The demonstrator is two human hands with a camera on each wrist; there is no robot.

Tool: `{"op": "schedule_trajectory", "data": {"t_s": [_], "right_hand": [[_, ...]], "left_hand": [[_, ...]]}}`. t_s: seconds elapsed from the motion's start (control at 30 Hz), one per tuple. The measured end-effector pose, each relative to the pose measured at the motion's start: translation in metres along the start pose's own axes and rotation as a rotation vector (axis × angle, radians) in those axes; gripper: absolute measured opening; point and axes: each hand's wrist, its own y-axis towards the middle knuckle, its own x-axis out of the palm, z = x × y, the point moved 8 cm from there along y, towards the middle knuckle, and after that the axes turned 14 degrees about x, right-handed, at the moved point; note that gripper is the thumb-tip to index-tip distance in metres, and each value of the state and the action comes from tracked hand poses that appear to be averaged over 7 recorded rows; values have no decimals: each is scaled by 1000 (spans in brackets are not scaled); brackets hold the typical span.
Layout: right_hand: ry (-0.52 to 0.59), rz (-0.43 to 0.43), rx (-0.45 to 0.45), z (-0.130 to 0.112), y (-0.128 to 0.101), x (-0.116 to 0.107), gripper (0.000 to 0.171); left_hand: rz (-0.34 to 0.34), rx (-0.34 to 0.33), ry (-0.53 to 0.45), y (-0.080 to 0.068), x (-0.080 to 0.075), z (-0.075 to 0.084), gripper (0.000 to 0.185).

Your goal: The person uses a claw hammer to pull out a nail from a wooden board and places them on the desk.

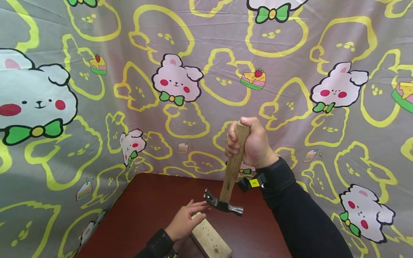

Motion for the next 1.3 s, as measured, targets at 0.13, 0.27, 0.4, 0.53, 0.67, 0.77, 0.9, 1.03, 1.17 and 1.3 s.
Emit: {"op": "schedule_trajectory", "data": {"t_s": [0.13,0.27,0.4,0.53,0.67,0.77,0.9,1.03,1.17,1.3], "right_hand": [[-2,3,2,1,0,-1,46],[-7,-9,4,2,0,0,47],[-20,-6,15,5,-1,0,48],[-36,4,22,8,0,0,47],[-50,6,15,8,1,1,47],[-55,4,18,8,1,1,46],[-40,0,34,11,1,1,44],[-30,-2,41,13,1,1,44],[-35,-16,38,14,2,3,45],[-40,-32,35,15,4,5,45]], "left_hand": [[5,28,63,3,0,5,23],[19,11,94,5,1,3,26],[30,-2,142,6,2,1,29],[75,-27,221,6,-3,-1,22],[132,-85,272,5,-9,-1,29],[157,-90,275,6,-10,0,35],[187,-27,304,7,-10,7,22],[209,10,338,6,-11,11,11],[208,6,340,6,-12,11,6],[196,1,339,6,-14,11,8]]}}
